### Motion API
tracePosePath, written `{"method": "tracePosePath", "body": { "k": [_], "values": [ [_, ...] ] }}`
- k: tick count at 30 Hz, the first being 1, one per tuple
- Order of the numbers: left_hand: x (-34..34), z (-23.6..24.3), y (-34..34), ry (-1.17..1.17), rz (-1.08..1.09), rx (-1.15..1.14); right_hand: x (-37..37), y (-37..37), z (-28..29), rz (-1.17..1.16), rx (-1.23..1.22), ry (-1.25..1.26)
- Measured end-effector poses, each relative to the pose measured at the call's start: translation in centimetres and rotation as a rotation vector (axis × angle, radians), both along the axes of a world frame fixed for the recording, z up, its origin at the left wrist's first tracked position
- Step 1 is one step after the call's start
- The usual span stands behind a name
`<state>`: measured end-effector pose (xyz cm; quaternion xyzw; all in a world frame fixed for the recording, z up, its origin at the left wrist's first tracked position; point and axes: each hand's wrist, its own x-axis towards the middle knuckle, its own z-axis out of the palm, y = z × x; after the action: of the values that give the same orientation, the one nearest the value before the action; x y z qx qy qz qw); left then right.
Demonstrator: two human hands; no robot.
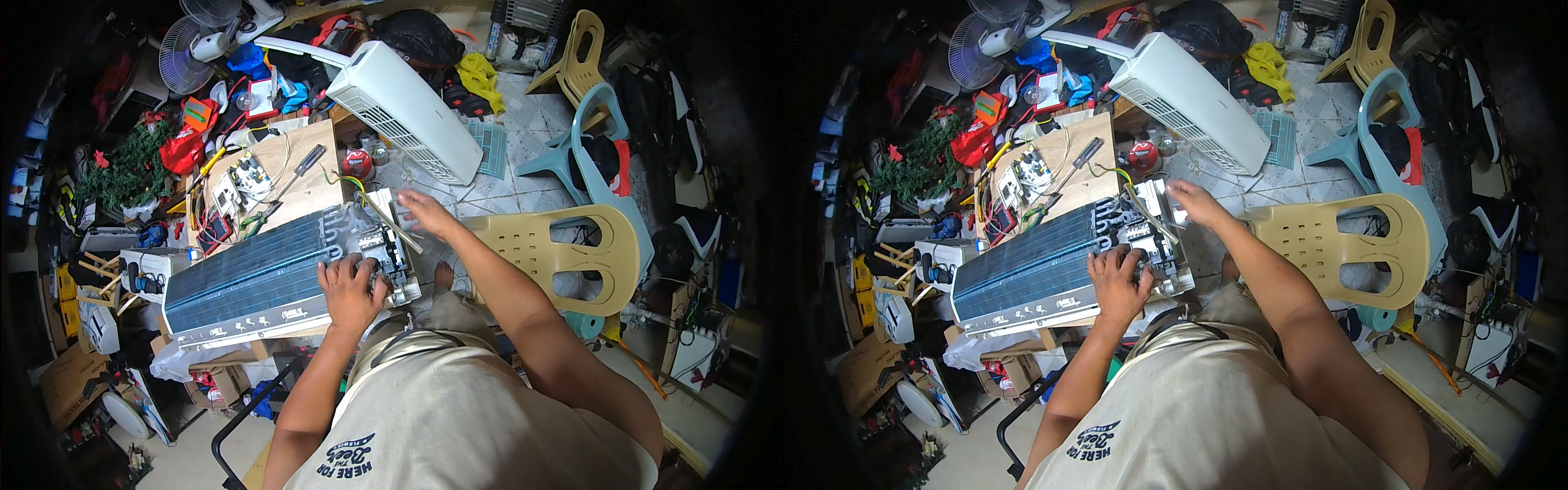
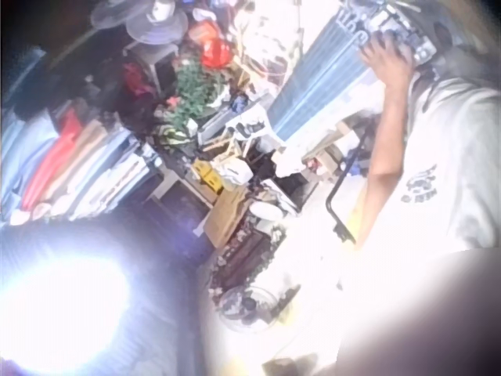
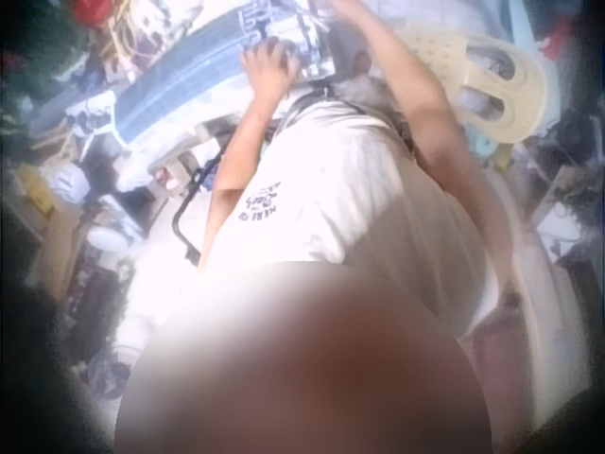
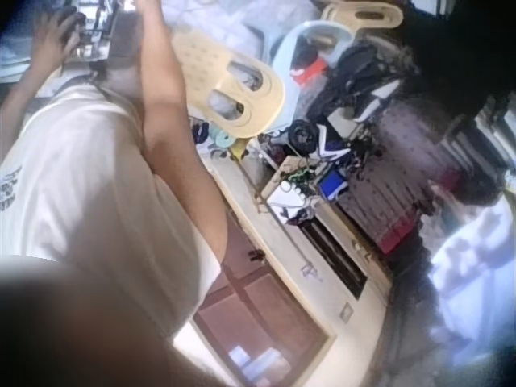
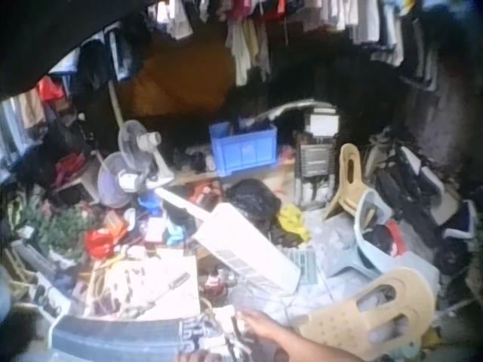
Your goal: The person reassembles a split air conditioner indoor unit on a workbench. They align the evaporator coil and filter into the casing, then use a screwdriver to fasten multiple screws along the side and bottom of the unit. The person also connects a small circuit board and wires to the unit's internal components.
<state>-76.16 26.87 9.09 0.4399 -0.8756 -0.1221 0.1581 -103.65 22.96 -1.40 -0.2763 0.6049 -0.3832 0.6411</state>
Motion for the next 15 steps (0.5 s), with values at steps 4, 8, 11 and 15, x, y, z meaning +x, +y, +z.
{"method": "tracePosePath", "body": {
  "k": [4, 8, 11, 15],
  "values": [
    [0.0, 1.0, -0.3, 0.008, -0.006, 0.038, 1.2, 0.8, -2.1, 0.013, 0.046, -0.033],
    [-0.3, 1.7, -1.7, 0.060, 0.012, 0.131, 2.4, 0.2, -2.5, -0.075, -0.088, -0.094],
    [-1.2, 1.6, -3.9, 0.135, 0.023, 0.158, 2.0, 0.4, -2.2, -0.052, 0.024, -0.281],
    [-3.3, 1.9, -6.7, 0.102, 0.145, 0.221, 1.1, -0.1, -2.6, 0.077, 0.032, -0.401]
  ]
}}
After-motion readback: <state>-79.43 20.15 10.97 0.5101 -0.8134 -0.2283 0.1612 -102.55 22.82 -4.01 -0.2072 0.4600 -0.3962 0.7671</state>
